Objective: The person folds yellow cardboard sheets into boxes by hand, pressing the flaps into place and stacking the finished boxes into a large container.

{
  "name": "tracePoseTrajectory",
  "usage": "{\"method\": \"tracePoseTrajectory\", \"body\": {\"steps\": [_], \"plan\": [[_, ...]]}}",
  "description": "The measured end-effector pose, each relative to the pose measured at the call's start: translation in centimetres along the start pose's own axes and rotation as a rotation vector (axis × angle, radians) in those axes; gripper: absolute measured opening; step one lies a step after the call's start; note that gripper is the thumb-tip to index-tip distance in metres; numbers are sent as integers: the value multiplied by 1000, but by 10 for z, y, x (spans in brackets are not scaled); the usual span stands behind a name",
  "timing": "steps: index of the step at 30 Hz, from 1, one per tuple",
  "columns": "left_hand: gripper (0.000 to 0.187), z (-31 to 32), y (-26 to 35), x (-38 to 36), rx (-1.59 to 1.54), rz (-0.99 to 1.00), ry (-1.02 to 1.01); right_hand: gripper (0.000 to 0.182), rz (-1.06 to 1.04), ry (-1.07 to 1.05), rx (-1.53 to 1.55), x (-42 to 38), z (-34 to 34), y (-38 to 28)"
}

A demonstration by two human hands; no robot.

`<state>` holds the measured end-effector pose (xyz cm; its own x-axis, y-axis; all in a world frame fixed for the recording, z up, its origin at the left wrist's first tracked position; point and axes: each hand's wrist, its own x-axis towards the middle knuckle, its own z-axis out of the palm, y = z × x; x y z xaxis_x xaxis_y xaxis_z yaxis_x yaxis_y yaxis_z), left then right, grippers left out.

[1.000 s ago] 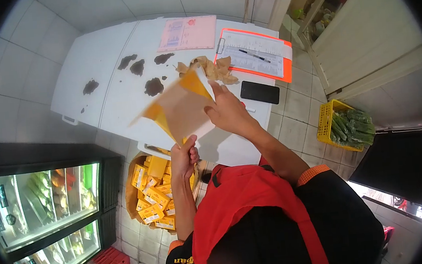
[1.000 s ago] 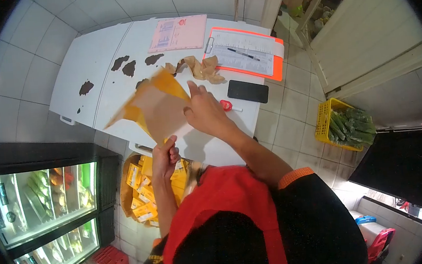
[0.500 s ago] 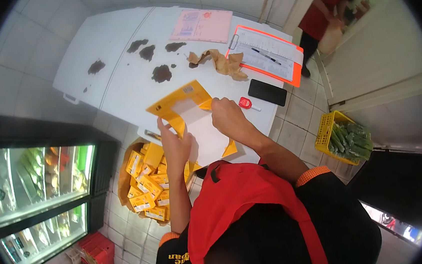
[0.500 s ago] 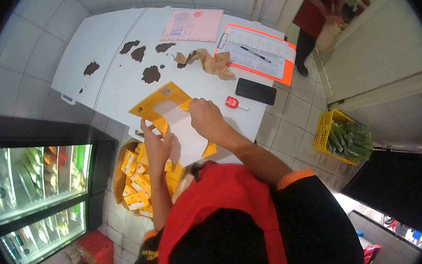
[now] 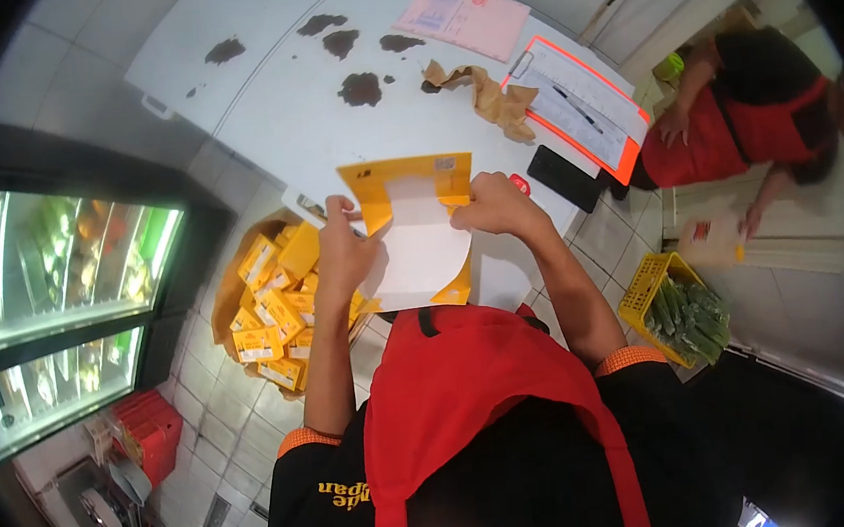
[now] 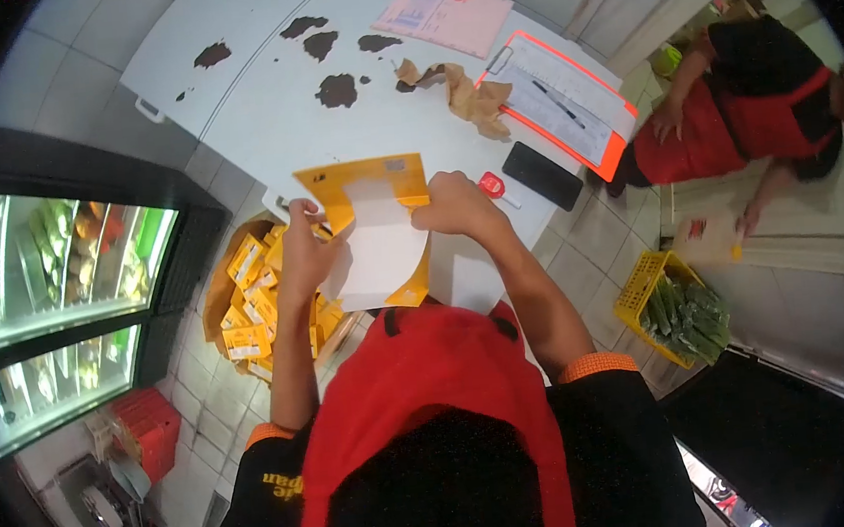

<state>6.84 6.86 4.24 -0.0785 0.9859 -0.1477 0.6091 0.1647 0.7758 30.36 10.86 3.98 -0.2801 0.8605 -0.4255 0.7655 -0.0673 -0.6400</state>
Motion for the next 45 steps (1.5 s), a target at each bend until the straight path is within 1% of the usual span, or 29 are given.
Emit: {"method": "tracePoseTrajectory", "body": {"steps": [2,3,4,6,7,9,13,16,18,19,21,22,24,25,28,29,30,31,32,34,35,36,38,40,41,42,43,44,45], "plan": [[28,0,5,-3,-107,62,11,41,158,-66,189,-3,-5,-7],[20,4,-2,-5,-110,54,-4,41,153,-44,237,-4,-4,-8],[20,7,-7,-6,-110,47,-1,41,152,-52,235,-5,-5,-9],[22,10,-11,-8,35,162,76,41,165,-51,259,-6,-7,-10],[22,11,-12,-8,34,161,75,41,167,-51,259,-6,-7,-9],[26,11,-9,-10,2,172,112,33,159,-23,312,-6,-6,-7],[23,9,-7,-12,13,255,113,32,175,23,251,-8,-11,-9],[28,9,-1,-12,-48,316,88,34,222,19,232,-12,-16,-12],[37,10,8,-12,-30,86,84,36,78,64,47,-11,-12,-8],[37,11,10,-12,-28,85,83,36,78,63,49,-11,-8,-8],[45,13,14,-7,145,73,107,35,-39,81,-42,-18,-2,-19],[45,13,15,-6,145,72,106,35,-37,81,-42,-22,-1,-25],[41,12,17,-2,208,75,86,22,-73,190,-97,-29,0,-36],[41,12,15,0,208,75,85,13,-148,325,-37,-28,5,-34],[34,7,-2,8,128,114,55,20,-143,345,-30,-24,-3,-29],[29,4,-11,12,14,174,15,20,-142,347,-31,-25,-13,-31],[24,-3,-11,14,-101,234,-25,20,-29,121,89,-29,-27,-36],[20,-17,-13,14,-101,114,-163,20,83,-105,208,-30,-37,-37],[20,-27,-9,14,-102,116,-165,20,85,-102,207,-27,-38,-31],[23,-39,0,11,87,-69,-493,25,-190,-147,-53,-19,-33,-14],[24,-42,2,4,-84,25,-425,29,-225,-145,18,-18,-30,-11],[24,-46,2,1,-85,28,-429,29,-222,-141,18,-17,-27,-10],[37,-53,3,7,-54,31,-578,31,-320,-147,129,-18,-26,-8],[53,-44,-7,6,-393,93,-626,31,-491,-147,247,-15,-16,0],[57,-43,3,4,-390,93,-639,33,-519,-146,254,-16,-12,3],[60,-46,9,1,-379,92,-647,33,-472,-125,255,-18,-8,4],[60,-45,0,-1,-391,62,-640,34,-426,-151,286,-21,-9,0],[60,-43,-8,-2,-397,24,-620,33,-401,-122,255,-18,-4,2],[60,-40,-15,-3,-389,53,-639,35,-406,-117,334,-20,-1,-2]]}}
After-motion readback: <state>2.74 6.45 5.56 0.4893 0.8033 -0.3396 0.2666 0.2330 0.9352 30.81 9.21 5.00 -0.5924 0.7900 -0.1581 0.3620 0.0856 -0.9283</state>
